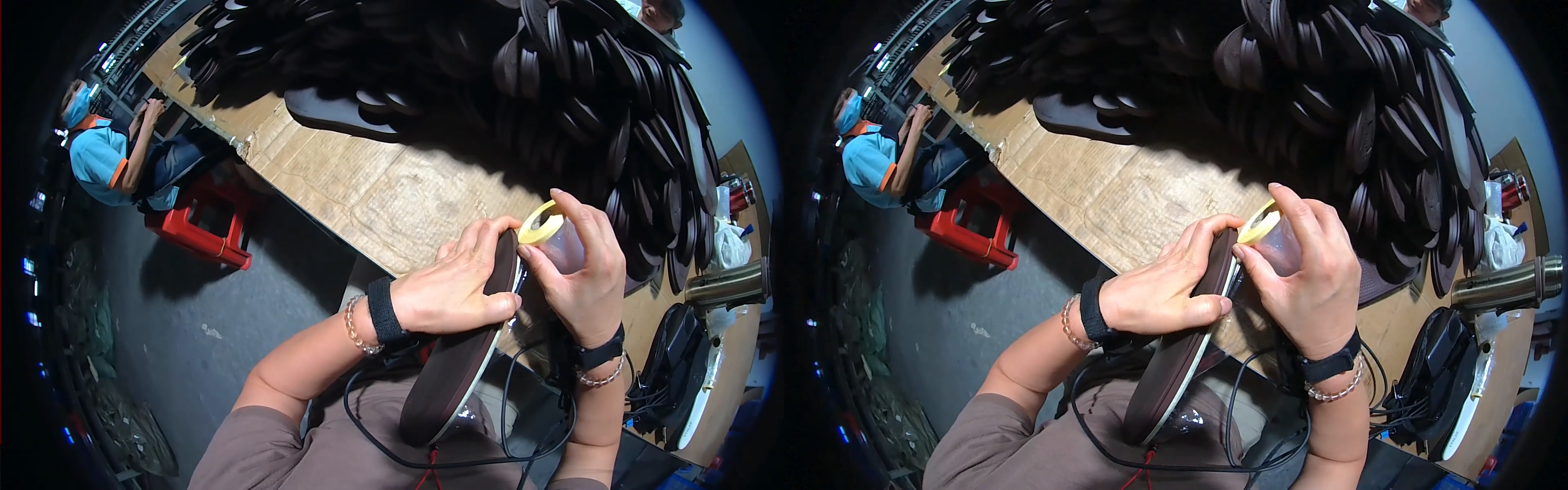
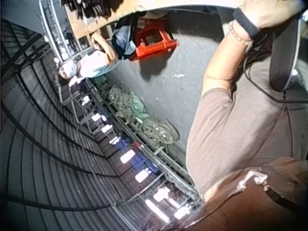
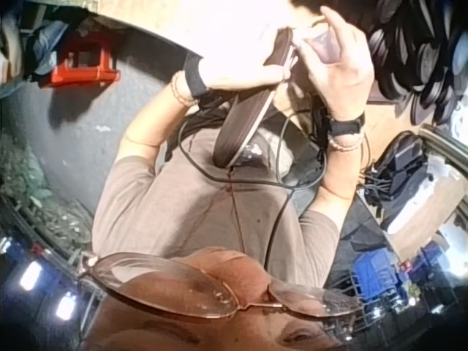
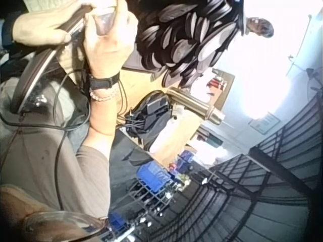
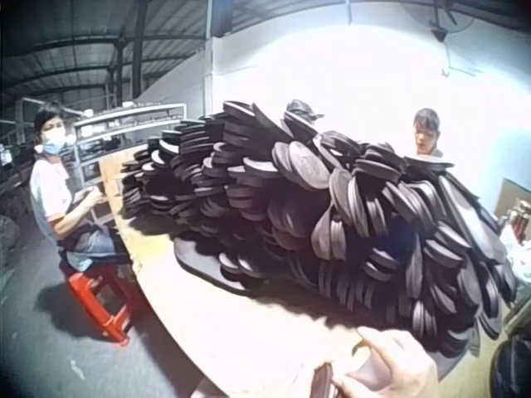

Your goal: Wrapping shoe soles in plastic protective film.

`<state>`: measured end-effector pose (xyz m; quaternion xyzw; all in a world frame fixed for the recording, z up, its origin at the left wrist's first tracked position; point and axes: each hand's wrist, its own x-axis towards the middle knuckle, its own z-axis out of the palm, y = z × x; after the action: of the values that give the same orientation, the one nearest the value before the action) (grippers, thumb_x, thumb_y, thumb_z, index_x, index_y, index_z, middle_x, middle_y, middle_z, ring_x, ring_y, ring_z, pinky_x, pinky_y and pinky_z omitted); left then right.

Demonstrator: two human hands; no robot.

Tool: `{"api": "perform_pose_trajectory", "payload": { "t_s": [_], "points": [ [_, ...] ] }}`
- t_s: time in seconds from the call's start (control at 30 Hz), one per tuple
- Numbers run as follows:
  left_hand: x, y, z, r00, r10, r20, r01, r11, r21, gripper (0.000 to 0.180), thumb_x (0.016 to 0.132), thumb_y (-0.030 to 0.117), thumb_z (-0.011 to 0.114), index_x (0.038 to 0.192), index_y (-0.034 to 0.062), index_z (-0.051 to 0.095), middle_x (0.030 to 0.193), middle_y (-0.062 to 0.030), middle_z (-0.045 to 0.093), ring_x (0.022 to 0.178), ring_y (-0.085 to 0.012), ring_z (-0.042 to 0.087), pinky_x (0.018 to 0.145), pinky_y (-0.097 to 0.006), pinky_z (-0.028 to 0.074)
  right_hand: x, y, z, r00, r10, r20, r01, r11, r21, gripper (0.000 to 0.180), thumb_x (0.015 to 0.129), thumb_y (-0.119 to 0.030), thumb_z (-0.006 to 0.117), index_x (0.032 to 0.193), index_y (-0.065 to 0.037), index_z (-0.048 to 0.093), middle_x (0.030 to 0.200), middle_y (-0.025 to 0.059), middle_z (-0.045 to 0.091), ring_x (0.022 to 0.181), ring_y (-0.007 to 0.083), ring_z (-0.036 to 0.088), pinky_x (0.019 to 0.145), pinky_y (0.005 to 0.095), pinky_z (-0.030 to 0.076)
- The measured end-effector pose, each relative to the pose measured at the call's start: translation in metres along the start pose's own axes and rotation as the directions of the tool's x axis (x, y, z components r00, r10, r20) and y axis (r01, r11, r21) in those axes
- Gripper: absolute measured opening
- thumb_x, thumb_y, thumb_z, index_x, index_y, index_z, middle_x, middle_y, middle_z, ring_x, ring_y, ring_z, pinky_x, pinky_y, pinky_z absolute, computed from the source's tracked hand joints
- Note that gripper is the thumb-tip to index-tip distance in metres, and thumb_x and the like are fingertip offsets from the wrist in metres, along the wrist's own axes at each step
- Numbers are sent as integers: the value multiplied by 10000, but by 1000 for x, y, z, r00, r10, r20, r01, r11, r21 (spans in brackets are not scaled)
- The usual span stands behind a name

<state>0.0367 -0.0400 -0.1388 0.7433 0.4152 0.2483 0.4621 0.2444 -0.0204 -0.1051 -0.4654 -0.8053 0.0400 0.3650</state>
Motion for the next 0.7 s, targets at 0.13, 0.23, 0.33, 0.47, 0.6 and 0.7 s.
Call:
{"api": "perform_pose_trajectory", "payload": {
  "t_s": [0.13,0.23,0.33,0.47,0.6,0.7],
  "points": [
    [4,-5,1,1000,-11,-11,10,1000,-19,877,879,368,634,1548,-28,229,1458,-331,372,1427,-483,379,1211,-495,313,2,-2,0,1000,20,-5,-21,1000,-14,639,723,-158,905,1302,-40,663,1126,176,663,988,367,691,842,421,575],
    [8,-4,2,999,-37,-24,36,998,-43,827,891,356,631,1527,-20,261,1434,-324,397,1414,-470,398,1202,-483,328,0,7,4,999,14,-30,-15,999,-32,648,723,-183,913,1285,-2,647,1143,193,653,993,381,687,850,431,572],
    [12,-7,2,998,-51,-36,50,998,-23,807,893,362,640,1507,-13,276,1423,-316,397,1407,-456,406,1196,-475,338,-3,12,3,1000,9,-10,-9,999,-38,631,717,-223,926,1223,21,640,1155,207,647,1003,392,686,848,437,568],
    [9,-6,0,999,-46,16,47,995,-89,879,872,353,651,1550,3,214,1468,-293,361,1430,-424,388,1199,-471,331,-4,3,-2,1000,4,-24,-6,998,-66,626,731,-264,930,1196,1,607,1088,202,664,988,395,691,823,441,567],
    [-3,-5,1,1000,24,-19,-27,976,-215,995,811,315,670,1599,20,140,1515,-280,313,1451,-415,361,1207,-486,313,-8,-9,-4,1000,17,21,-18,999,48,672,746,-314,928,1232,-30,561,1032,193,681,971,398,693,815,447,565],
    [-14,1,-1,993,84,-87,-96,985,-145,1110,760,332,691,1639,26,86,1546,-295,260,1470,-443,330,1226,-491,292,-9,-20,-10,998,-55,3,55,998,38,724,730,-299,927,1291,-33,554,1096,196,673,984,402,687,817,451,564]
  ]
}}
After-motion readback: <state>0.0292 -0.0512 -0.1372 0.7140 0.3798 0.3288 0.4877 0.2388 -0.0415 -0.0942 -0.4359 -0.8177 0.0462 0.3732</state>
